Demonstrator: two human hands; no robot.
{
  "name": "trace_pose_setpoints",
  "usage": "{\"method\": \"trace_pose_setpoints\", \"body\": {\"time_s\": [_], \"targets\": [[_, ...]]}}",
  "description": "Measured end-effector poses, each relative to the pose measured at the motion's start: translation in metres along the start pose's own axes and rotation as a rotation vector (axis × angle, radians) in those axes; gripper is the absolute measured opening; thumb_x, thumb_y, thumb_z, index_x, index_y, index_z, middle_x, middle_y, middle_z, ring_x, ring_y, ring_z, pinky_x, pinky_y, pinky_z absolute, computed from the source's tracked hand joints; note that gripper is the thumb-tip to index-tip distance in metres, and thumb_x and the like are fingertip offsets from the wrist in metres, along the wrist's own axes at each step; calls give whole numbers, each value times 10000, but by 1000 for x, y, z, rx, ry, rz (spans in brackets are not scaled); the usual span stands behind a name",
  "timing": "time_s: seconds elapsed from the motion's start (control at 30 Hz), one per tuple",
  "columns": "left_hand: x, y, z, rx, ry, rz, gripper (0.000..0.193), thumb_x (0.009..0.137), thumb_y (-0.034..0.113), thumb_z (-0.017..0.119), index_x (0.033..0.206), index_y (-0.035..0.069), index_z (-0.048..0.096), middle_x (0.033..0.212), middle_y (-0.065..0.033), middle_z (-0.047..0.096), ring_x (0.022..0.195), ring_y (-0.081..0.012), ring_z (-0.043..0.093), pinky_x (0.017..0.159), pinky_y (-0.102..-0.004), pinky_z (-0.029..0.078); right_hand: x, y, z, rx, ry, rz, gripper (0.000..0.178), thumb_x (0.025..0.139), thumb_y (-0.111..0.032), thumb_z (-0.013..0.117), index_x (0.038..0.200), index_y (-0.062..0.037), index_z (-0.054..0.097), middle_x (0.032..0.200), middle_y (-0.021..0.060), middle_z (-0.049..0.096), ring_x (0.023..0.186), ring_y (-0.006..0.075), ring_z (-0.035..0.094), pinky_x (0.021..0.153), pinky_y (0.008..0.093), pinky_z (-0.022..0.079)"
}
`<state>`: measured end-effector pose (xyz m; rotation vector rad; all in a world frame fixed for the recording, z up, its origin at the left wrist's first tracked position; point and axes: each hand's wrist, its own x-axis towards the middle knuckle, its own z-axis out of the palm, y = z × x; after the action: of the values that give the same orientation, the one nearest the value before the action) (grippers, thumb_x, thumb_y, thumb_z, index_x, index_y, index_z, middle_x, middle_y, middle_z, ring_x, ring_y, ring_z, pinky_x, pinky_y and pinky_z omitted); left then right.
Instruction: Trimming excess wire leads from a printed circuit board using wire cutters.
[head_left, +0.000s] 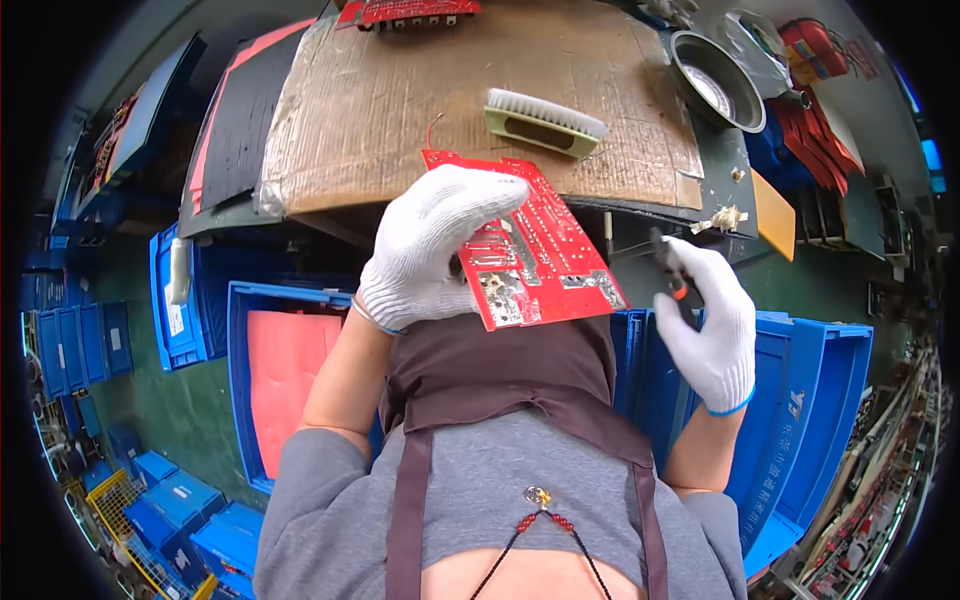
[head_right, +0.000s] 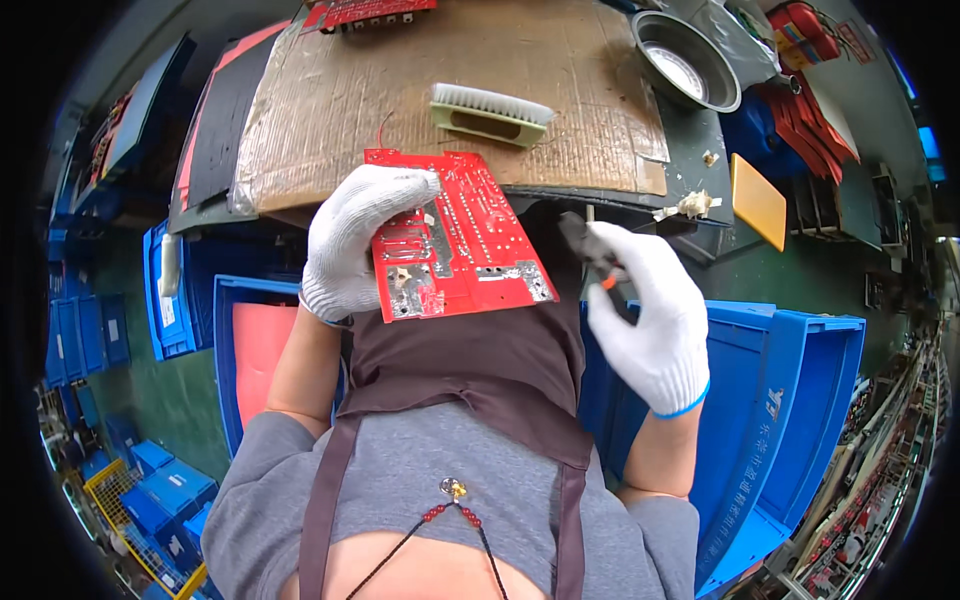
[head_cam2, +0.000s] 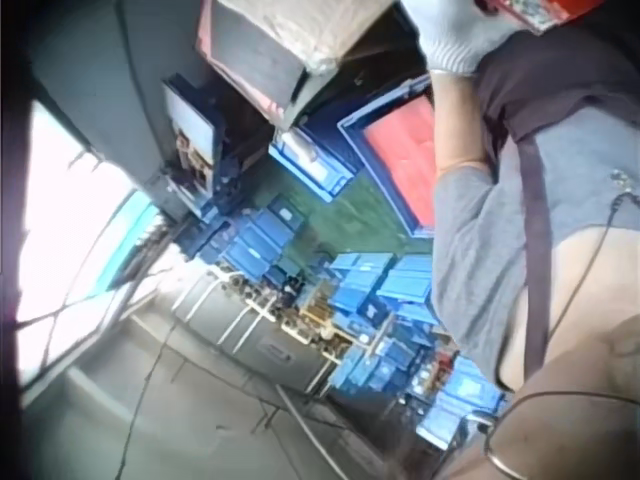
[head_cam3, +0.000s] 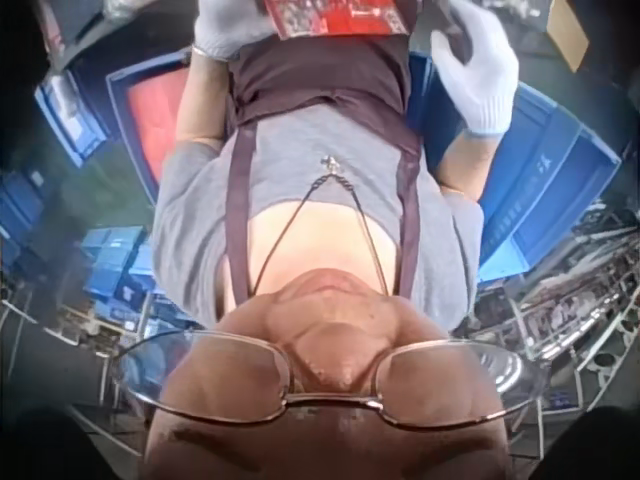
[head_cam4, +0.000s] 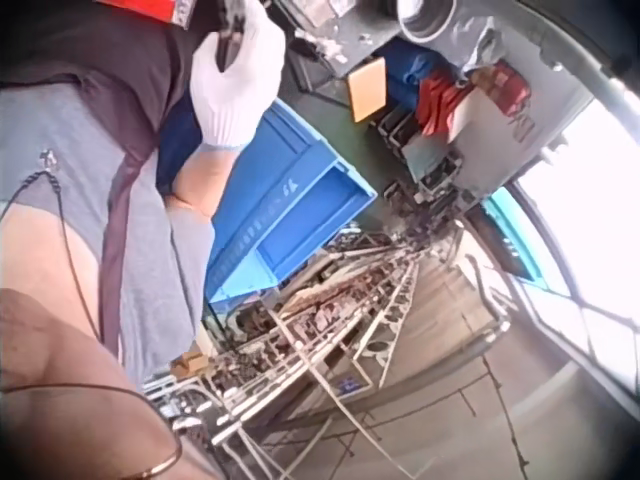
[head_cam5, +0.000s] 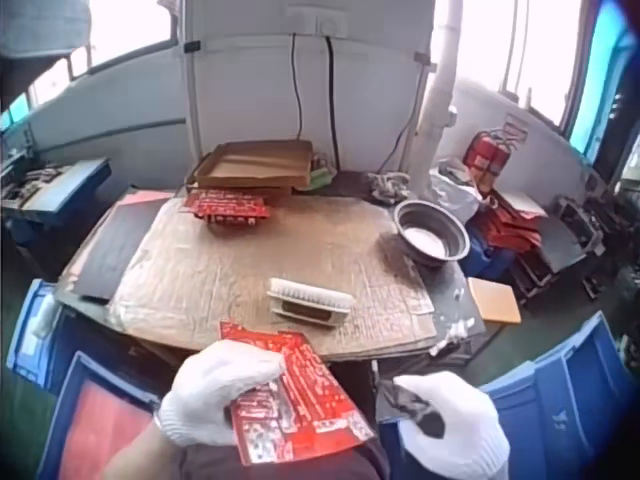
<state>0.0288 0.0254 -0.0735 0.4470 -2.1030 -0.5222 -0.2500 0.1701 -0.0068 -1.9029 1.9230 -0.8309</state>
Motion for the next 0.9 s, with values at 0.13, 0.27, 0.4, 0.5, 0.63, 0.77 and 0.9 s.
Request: {"method": "trace_pose_setpoints", "body": {"time_s": [0.13,0.27,0.4,0.5,0.63,0.77,0.9], "targets": [[-10,3,3,25,19,4,770,629,277,968,1328,76,714,1176,-156,725,1042,-356,717,915,-432,593,-1,-49,-3,-152,-264,-162,611,757,3,768,1354,-84,673,1225,174,709,1176,384,661,1043,448,499],[-14,10,7,65,7,50,756,638,330,950,1315,88,716,1173,-117,742,1043,-346,723,927,-450,588,-5,-59,-4,-309,-333,-243,615,778,-90,785,1372,-53,630,1237,174,685,1148,378,643,1026,465,478],[-12,18,10,77,-1,114,727,657,360,936,1300,99,719,1201,-110,750,1056,-337,726,948,-464,577,-8,-62,-2,-379,-342,-262,599,786,-90,777,1366,-42,638,1254,182,687,1199,384,638,1073,475,470],[-13,20,12,90,-9,131,714,657,360,931,1291,107,722,1228,-110,749,1065,-329,727,961,-473,570,-9,-63,2,-404,-332,-265,565,794,-90,769,1345,-48,647,1226,174,690,1179,378,643,1060,480,472],[-14,20,14,81,-23,136,720,651,357,931,1293,108,721,1230,-111,747,1072,-331,725,962,-472,569,-7,-62,1,-403,-408,-228,552,793,-84,765,1335,-66,657,1201,159,694,1165,358,650,1040,479,476],[-13,19,14,77,-15,130,725,640,344,930,1291,102,721,1226,-112,746,1075,-335,723,971,-472,567,-2,-51,3,-231,-416,-155,479,797,-20,735,1274,-33,693,1109,166,705,1038,353,693,913,439,536],[-12,17,12,74,-44,124,737,638,276,959,1292,55,701,1225,-141,753,1106,-362,734,984,-483,585,1,-21,3,144,-205,35,351,895,18,679,1243,22,731,942,117,689,870,158,661,813,295,526]]}}
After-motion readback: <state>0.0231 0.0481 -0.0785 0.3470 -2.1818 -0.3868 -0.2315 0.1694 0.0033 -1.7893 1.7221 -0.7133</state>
